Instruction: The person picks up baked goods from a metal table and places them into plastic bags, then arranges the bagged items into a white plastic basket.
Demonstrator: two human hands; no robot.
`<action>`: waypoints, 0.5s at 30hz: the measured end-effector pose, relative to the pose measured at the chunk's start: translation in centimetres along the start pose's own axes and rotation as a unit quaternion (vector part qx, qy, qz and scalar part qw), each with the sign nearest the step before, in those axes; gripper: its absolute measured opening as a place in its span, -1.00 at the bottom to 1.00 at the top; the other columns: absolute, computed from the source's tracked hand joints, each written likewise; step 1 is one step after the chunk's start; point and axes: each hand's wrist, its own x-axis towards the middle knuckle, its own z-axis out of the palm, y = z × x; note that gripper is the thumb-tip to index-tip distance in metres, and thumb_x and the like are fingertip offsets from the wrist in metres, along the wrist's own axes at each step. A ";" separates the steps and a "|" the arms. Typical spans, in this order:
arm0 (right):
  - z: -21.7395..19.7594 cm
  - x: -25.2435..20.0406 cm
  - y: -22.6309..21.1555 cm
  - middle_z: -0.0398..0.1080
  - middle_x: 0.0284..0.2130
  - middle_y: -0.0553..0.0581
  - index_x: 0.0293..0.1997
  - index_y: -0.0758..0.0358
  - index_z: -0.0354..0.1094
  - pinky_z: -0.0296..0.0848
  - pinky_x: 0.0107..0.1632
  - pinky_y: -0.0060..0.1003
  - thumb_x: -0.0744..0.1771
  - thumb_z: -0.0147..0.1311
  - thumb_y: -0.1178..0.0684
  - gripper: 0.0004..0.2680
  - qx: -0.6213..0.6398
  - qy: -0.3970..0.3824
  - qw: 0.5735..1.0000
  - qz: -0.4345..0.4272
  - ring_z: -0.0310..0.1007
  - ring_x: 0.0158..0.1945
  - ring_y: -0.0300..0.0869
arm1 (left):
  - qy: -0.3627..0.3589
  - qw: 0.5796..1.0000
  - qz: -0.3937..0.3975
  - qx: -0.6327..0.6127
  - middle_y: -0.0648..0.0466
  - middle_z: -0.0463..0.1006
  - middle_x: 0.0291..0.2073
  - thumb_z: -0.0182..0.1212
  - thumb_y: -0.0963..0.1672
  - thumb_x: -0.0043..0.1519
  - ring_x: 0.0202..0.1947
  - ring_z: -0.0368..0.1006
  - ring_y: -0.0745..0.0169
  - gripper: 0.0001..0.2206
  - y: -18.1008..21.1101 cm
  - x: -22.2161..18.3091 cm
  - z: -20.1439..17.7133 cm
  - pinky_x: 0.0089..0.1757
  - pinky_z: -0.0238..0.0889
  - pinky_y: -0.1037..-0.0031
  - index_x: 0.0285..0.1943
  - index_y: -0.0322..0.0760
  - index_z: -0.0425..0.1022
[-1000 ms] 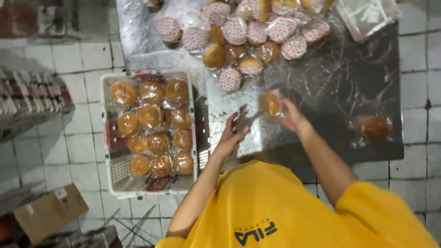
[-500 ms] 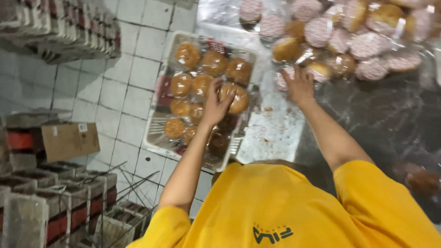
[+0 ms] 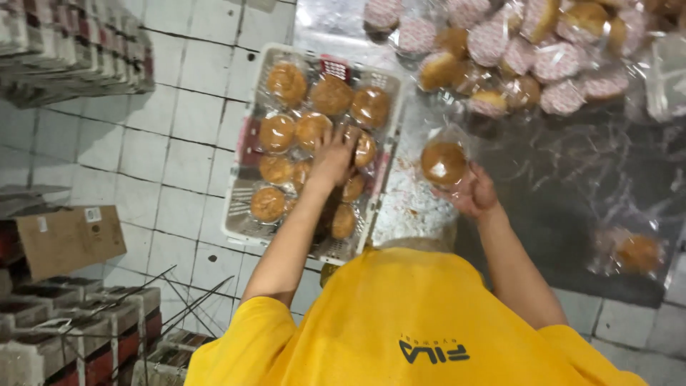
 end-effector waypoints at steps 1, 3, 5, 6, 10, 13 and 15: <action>1.7 -1.3 0.0 0.50 0.09 0.11 0.18 -0.07 0.42 0.37 0.19 0.28 0.27 0.10 -0.37 -0.58 0.002 0.008 1.000 -0.003 0.53 0.10 0.11 | -0.003 1.000 0.008 -0.002 -0.13 0.16 0.44 0.49 -0.01 0.04 0.41 0.04 -0.26 -0.20 1.0 -0.5 0.5 0.22 0.00 -0.01 0.51 0.02 0.20; 6.0 -2.4 -0.7 0.57 -0.15 0.20 -0.17 0.13 0.43 0.62 -0.15 -0.15 0.30 0.25 0.12 -0.90 -0.033 0.048 0.993 -0.102 0.65 -0.10 0.03 | 0.162 0.933 0.028 -0.320 -0.10 0.23 0.37 0.44 -0.08 0.10 0.38 0.04 -0.21 -0.32 2.3 -0.9 0.8 0.30 -0.16 0.00 0.45 -0.05 0.27; 8.6 -3.4 -1.0 0.49 0.01 0.15 0.04 0.11 0.38 0.53 0.04 -0.01 0.27 0.28 0.12 -0.73 -0.070 0.037 0.991 -0.111 0.54 0.06 0.04 | 0.102 0.853 0.022 -0.512 -0.25 0.24 0.36 0.48 0.01 0.09 0.34 0.13 -0.36 -0.21 5.7 -2.6 -0.3 0.25 0.00 -0.06 0.50 -0.13 0.15; 10.1 -3.5 -1.4 0.40 0.17 0.10 0.25 0.09 0.32 0.44 0.22 0.12 0.23 0.32 0.13 -0.56 -0.109 0.018 0.986 -0.123 0.44 0.21 0.04 | 0.043 0.733 0.015 -0.679 -0.41 0.25 0.34 0.52 0.09 0.08 0.29 0.23 -0.51 -0.07 7.1 -3.3 -1.0 0.19 0.16 -0.11 0.55 -0.21 0.02; 14.3 -8.4 -1.1 -0.13 0.44 0.57 0.54 0.37 -0.33 0.34 0.30 0.07 0.29 0.31 0.04 -0.25 -0.338 0.012 0.925 -0.175 -0.01 0.46 0.33 | 0.103 0.740 0.001 -0.665 -0.57 0.01 0.42 0.59 0.11 -0.14 0.40 -0.06 -0.70 0.20 10.9 -6.1 -2.6 0.29 -0.12 -0.33 0.57 -0.39 -0.19; 14.1 -8.9 -1.6 0.11 0.33 0.33 0.45 0.34 0.09 0.05 0.39 0.04 0.28 0.27 -0.06 -0.40 -0.565 -0.162 0.716 -0.377 0.07 0.37 0.21 | 0.203 0.655 0.027 -0.727 -0.40 0.20 0.37 0.69 -0.03 -0.17 0.42 0.08 -0.33 0.09 10.5 -6.0 1.2 0.34 -0.10 -0.07 0.51 -0.35 0.00; 15.2 -9.8 -2.2 0.07 0.23 0.12 0.30 0.24 0.19 0.23 0.15 -0.20 0.35 0.12 -0.17 -0.56 -0.457 -0.126 0.785 -0.398 0.12 0.17 -0.14 | 0.164 0.522 0.046 -0.835 -0.15 0.38 0.30 0.62 -0.20 -0.10 0.28 0.33 0.06 -0.10 9.5 -7.3 1.9 0.26 0.22 0.25 0.47 -0.29 0.19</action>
